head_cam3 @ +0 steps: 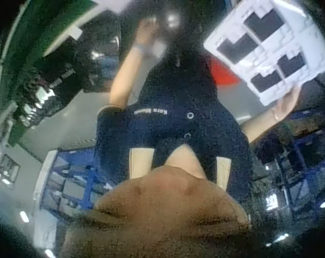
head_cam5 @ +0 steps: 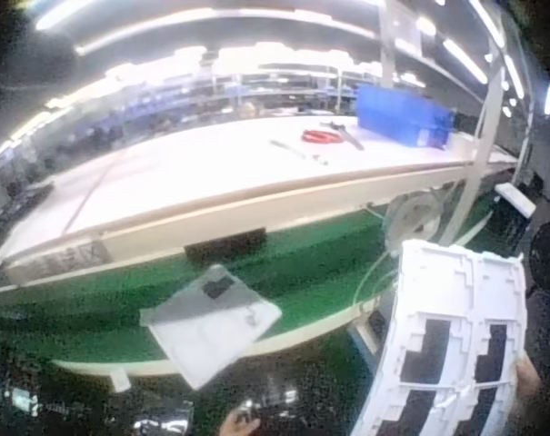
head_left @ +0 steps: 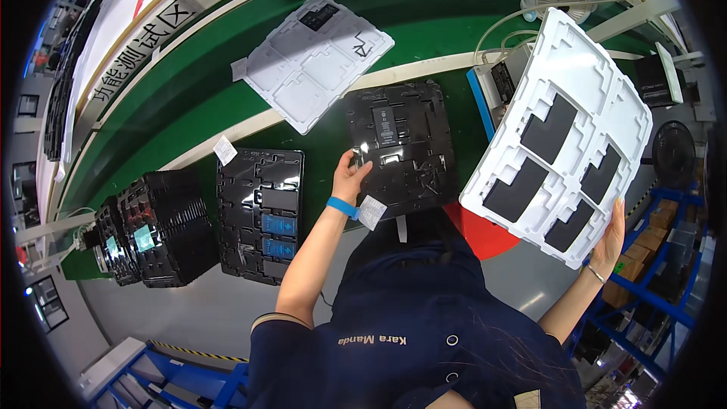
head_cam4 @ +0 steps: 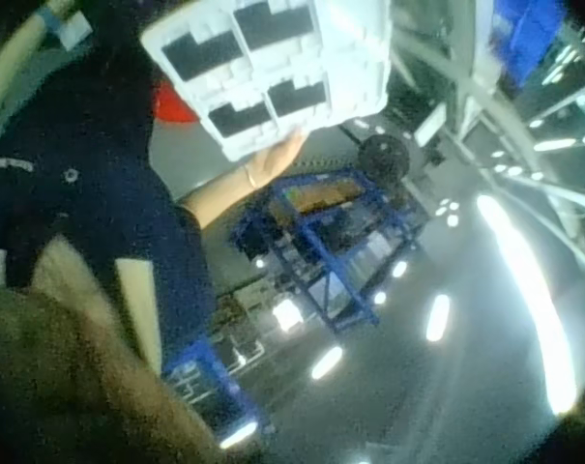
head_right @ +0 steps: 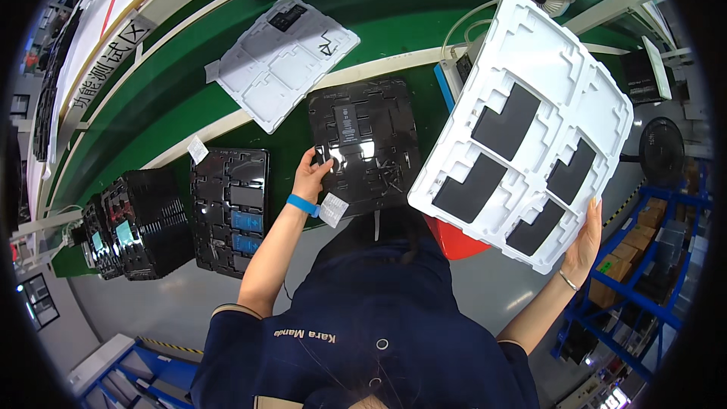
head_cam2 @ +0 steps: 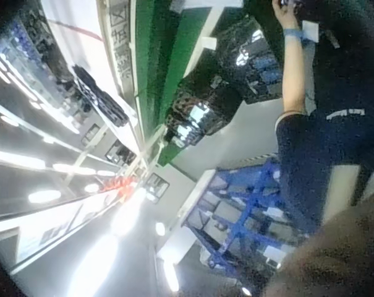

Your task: The person organizes plastic trays containing batteries on the table, places a battery into a machine fixture, and adjusts the fixture using an allen wrench.

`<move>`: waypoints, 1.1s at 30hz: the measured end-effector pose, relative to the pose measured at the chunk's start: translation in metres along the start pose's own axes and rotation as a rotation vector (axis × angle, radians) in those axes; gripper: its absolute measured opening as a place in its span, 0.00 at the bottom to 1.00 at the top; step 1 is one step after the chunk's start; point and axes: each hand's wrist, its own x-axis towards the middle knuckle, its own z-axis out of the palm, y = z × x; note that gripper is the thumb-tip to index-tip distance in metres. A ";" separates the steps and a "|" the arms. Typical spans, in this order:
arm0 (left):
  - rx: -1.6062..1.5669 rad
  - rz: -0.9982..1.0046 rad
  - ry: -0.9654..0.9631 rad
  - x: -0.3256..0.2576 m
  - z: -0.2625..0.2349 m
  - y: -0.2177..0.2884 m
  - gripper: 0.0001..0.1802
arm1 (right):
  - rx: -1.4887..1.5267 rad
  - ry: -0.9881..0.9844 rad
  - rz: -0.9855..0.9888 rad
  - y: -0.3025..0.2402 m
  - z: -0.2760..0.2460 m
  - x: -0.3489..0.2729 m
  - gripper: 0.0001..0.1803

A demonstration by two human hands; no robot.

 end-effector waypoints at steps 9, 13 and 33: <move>1.231 0.240 0.233 -0.008 0.015 0.027 0.23 | -0.031 -0.049 0.005 -0.004 0.004 0.007 0.20; 1.029 0.150 0.192 0.000 0.024 0.028 0.22 | -0.010 -0.048 0.009 -0.004 0.006 0.008 0.20; 1.111 0.215 0.254 -0.027 0.022 0.033 0.20 | -0.064 -0.125 0.044 0.000 0.016 0.016 0.22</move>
